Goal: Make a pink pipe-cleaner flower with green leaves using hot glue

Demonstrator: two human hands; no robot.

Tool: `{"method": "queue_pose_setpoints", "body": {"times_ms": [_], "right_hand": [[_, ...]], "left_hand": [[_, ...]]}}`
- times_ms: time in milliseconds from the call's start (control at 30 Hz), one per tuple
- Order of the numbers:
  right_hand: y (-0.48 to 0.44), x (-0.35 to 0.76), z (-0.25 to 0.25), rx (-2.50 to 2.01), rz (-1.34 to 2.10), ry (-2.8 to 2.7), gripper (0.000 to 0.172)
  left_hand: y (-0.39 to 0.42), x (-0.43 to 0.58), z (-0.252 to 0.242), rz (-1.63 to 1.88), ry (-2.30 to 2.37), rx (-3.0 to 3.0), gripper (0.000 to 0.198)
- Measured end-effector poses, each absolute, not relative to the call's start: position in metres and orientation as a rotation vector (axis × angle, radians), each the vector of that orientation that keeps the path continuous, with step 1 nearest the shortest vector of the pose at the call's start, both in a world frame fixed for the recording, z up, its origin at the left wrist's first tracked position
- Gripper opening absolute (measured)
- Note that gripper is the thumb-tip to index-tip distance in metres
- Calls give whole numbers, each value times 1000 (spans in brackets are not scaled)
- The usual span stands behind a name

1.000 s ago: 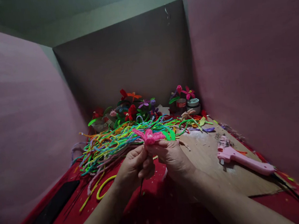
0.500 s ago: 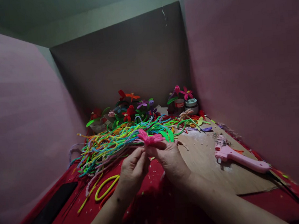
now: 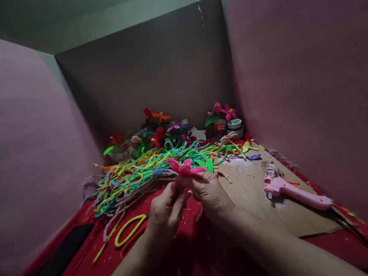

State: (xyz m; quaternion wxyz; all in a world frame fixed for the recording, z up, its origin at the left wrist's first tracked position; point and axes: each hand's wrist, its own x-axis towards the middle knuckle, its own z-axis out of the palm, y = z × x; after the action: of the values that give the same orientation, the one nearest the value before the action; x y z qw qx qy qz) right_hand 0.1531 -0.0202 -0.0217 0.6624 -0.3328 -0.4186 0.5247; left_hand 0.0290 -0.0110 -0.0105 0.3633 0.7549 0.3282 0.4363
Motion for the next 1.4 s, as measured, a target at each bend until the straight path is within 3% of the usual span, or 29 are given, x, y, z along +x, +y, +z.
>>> {"method": "queue_pose_setpoints", "body": {"times_ms": [133,433,767,1000,1200,1300,1400], "right_hand": [[-24,151,-17,-742,1166,-942,19],[-21,159,-18,-735,1247,-996,16],[-20,166,-20,-511,1589,-844,15],[-13,161,-35,-566,1445,-725,13],[-16,156,-37,-586,1359,-766,17],[-16,154,-39,-624,1337,-754,19],[-16,155,-41,-650,1344,-764,19]], "left_hand": [[-10,29,-17,1170,937,2038,15],[-9,32,-4,891,700,1310,27],[-11,30,-4,611,296,940,15],[-16,34,-7,957,938,1820,22],[-8,31,-28,1200,1251,2765,15],[-1,30,-32,1171,1230,2974,17],[0,30,-29,1190,1085,2812,19]]}}
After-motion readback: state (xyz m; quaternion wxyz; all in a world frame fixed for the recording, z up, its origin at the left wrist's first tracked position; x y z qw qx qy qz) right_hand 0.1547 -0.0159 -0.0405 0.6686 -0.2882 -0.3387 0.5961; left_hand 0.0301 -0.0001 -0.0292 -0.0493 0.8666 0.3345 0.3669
